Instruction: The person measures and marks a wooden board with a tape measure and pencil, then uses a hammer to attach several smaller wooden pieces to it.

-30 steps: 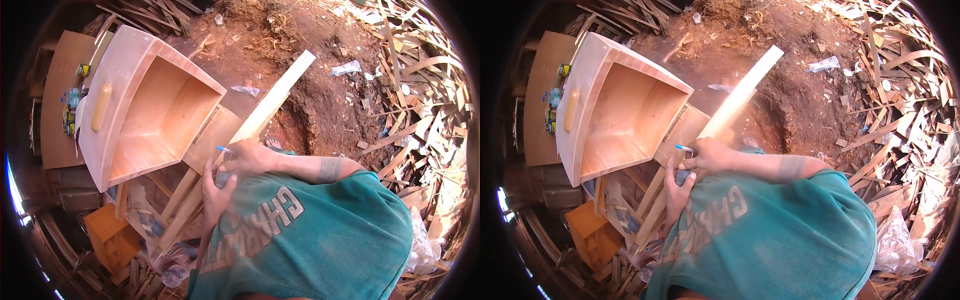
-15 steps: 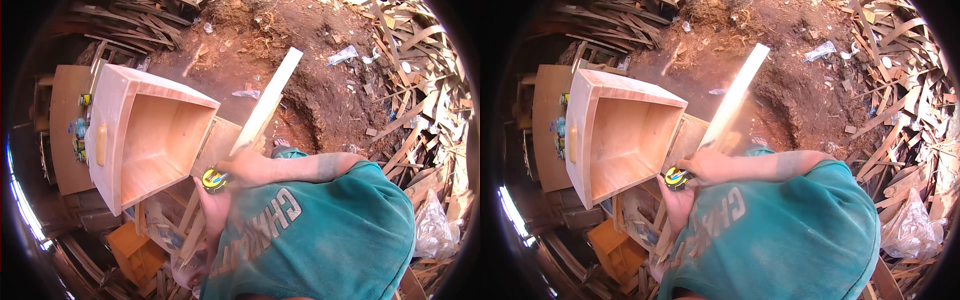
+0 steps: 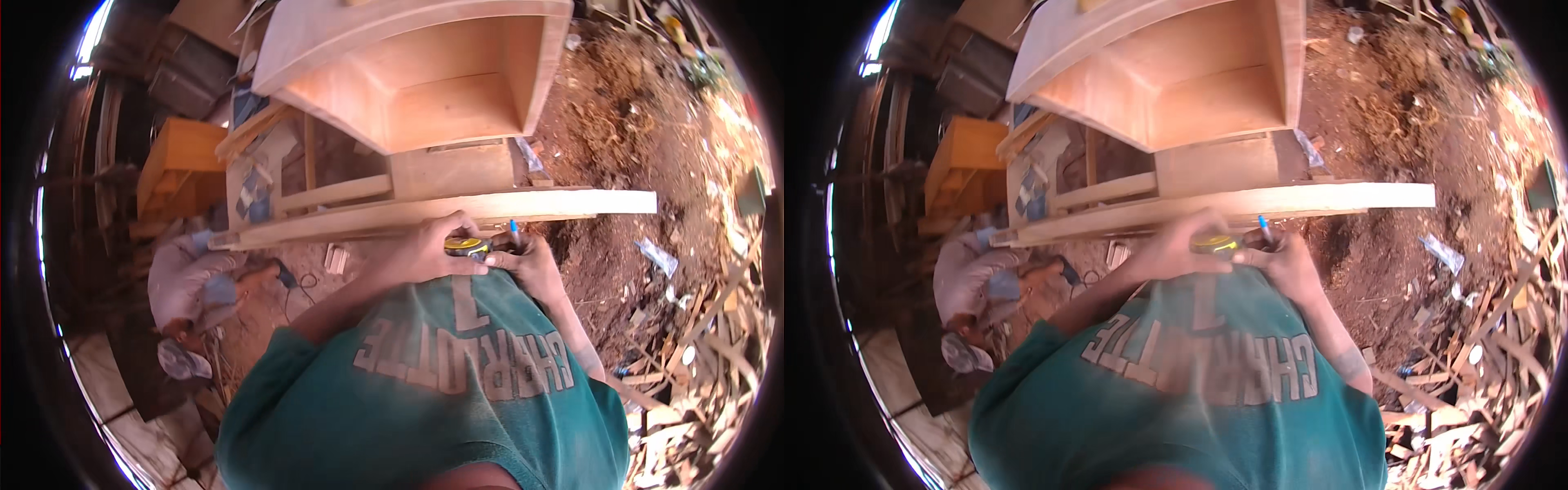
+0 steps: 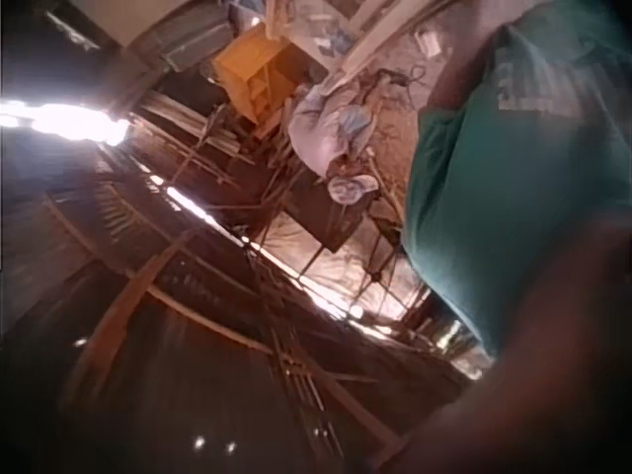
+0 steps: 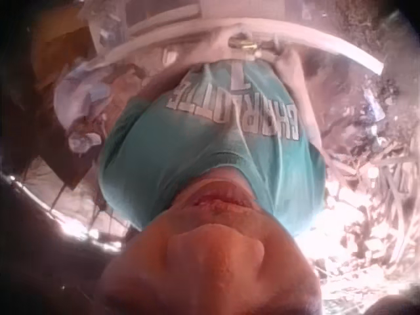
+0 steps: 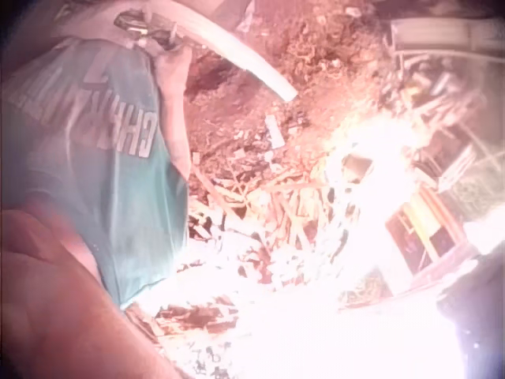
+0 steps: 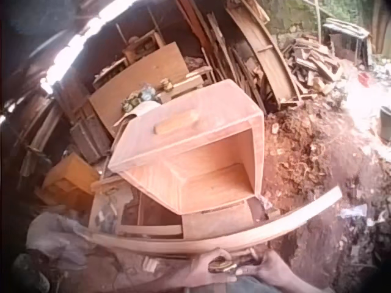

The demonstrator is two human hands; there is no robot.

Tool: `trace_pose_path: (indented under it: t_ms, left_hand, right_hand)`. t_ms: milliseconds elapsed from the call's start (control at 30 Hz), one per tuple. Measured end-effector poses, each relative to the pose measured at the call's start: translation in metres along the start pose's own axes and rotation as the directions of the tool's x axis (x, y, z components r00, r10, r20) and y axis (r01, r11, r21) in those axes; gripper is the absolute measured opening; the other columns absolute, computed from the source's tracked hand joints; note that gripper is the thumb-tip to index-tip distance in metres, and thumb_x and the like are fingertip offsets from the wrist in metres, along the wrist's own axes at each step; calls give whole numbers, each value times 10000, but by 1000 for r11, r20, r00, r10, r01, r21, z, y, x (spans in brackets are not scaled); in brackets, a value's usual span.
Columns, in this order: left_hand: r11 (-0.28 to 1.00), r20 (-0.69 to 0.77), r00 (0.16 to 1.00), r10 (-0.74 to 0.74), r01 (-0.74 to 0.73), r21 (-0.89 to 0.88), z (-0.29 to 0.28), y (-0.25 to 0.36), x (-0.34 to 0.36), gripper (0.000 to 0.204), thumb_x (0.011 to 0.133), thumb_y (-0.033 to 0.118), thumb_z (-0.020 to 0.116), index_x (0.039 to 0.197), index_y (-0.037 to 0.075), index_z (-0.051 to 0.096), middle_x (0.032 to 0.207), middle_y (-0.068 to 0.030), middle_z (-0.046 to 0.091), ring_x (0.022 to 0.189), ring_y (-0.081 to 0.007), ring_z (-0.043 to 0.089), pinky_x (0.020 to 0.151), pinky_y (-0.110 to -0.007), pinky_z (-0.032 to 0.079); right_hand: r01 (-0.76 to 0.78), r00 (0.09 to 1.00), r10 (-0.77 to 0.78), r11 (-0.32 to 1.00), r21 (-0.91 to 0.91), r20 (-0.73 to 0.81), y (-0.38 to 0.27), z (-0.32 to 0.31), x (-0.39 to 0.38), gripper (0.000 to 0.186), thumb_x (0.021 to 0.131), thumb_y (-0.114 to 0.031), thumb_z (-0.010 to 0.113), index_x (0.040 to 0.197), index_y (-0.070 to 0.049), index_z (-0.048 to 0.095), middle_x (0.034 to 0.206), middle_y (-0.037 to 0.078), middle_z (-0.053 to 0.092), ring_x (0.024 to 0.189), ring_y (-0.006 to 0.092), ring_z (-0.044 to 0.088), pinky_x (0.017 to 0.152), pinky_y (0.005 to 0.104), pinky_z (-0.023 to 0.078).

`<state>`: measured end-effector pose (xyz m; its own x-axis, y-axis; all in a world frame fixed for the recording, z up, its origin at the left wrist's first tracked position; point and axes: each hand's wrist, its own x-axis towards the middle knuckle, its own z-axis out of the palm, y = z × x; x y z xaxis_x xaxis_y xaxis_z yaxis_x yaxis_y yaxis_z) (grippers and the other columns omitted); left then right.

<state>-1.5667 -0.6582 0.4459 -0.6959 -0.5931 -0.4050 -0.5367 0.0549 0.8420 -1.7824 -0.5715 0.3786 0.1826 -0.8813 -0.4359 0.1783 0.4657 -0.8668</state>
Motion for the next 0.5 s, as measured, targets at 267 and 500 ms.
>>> trace_pose_path:
  t_ms: [267, 500]
  left_hand:
    - [980, -117, 986, 120, -99, 172, 22, -10, -9, 727, 916, 355, 691, 1505, 29, 416, 1287, -244, 611, 1191, -375, 610, 1022, -431, 471]
    - [941, -281, 932, 228, -137, 310, 25, -38, -26, 524, 953, 285, 595, 1413, 39, 544, 1134, -260, 663, 1027, -409, 662, 915, -477, 508]
  right_hand:
    - [-88, 982, 64, 988, 128, 177, -12, -9, 21, 226, 873, -71, 794, 1052, 14, 686, 915, 51, 714, 821, 94, 629, 755, 236, 508]
    - [-24, 998, 12, 980, 197, 60, -7, -23, 26, 168, 916, -162, 719, 1013, -49, 642, 715, -30, 582, 529, 25, 401, 451, 215, 276]
